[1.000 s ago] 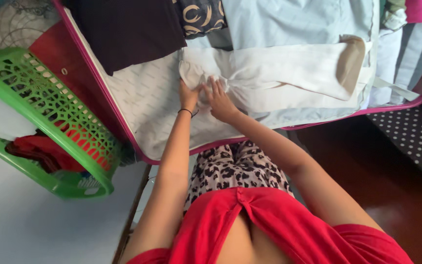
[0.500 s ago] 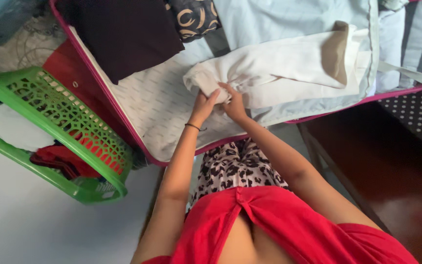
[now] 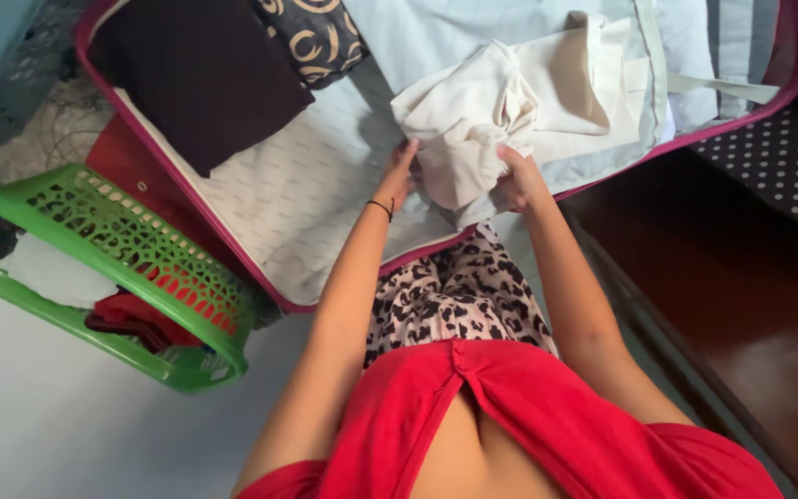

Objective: The person takes folded clothing from a laundry basket and packs it into a suitcase, arranging items like shirts and socks one by one.

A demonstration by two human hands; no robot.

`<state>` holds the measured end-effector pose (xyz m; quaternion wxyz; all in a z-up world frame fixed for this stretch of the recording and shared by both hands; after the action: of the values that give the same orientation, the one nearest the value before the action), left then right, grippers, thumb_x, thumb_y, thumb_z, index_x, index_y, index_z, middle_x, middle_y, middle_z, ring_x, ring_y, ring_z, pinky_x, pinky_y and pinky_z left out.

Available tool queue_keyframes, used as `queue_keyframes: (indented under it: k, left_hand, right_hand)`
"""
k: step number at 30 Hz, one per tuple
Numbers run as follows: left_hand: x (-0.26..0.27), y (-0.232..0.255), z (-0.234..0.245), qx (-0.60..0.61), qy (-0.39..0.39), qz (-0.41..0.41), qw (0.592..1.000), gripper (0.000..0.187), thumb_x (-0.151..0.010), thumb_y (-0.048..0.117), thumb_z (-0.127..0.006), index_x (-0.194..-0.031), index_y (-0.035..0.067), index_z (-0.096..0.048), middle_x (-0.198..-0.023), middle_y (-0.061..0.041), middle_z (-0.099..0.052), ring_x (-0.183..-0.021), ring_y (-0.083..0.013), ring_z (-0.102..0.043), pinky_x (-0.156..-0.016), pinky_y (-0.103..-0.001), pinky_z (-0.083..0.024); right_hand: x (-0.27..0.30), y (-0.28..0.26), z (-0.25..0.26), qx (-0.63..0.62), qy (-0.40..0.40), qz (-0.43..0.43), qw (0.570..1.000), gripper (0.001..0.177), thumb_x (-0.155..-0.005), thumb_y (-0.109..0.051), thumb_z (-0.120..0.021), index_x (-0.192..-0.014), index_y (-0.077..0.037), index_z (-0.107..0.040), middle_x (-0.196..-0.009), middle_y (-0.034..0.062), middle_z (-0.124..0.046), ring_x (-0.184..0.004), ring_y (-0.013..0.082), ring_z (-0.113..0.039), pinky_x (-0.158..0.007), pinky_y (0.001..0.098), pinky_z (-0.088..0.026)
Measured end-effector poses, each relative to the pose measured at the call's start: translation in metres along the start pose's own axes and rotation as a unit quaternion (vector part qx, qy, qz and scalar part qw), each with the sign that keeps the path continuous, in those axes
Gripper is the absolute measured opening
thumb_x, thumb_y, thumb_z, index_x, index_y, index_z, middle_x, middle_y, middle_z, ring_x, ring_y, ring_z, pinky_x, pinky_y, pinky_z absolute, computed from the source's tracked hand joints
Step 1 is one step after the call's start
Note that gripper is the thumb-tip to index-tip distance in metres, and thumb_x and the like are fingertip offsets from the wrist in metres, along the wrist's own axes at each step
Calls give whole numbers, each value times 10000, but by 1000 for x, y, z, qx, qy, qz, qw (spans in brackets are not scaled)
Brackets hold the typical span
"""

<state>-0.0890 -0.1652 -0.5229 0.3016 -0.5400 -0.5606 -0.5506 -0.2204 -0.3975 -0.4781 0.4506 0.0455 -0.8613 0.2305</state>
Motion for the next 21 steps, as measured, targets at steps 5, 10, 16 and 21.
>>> queue_keyframes:
  k: [5, 10, 16, 21]
  left_hand:
    - [-9, -9, -21, -10, -40, -89, 995, 642, -885, 410, -786, -1375, 48, -584, -1293, -74, -654, -1145, -183, -593, -957, -341, -480]
    - [7, -1, -14, -95, 79, -143, 982, 535, -903, 386, -777, -1254, 18, -612, -1136, -104, -695, -996, -187, -621, -840, -327, -501]
    - [31, -1, -23, -1, 41, -184, 982, 467, -928, 286, -779, -1256, 23, -576, -1190, -91, -674, -1053, -168, -627, -911, -331, -518]
    - [35, 4, -25, 62, -22, -118, 991, 541, -932, 323, -756, -1346, 49, -540, -1252, -88, -646, -1106, -215, -627, -888, -389, -501]
  right_hand:
    - [11, -18, 12, 39, 201, 90, 975, 584, -1128, -360, -524, -1536, 43, -415, -1328, 227, -583, -1134, 347, -624, -899, 473, -512]
    - [86, -28, -59, 280, 235, 347, 864, 766, -994, -182, -645, -1596, -55, -188, -1604, 197, -260, -1409, 376, -351, -1049, 438, -478]
    - [88, -15, -92, 520, 278, 378, 714, 617, -820, -128, -731, -1377, -7, -493, -1569, 254, -307, -1327, 381, -489, -940, 408, -532]
    - [37, 0, -9, 164, 211, 291, 919, 348, -1031, -29, -624, -1375, 20, -611, -1325, 170, -642, -1121, 269, -595, -916, 333, -482]
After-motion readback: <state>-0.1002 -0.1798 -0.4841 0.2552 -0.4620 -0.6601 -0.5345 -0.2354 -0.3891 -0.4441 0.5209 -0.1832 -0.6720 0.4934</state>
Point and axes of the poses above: each hand's wrist, its own x-axis away from the middle knuckle, its own z-axis out of the back of the hand, y = z × x, the point moved 6 cm from there along -x, towards the middle knuckle
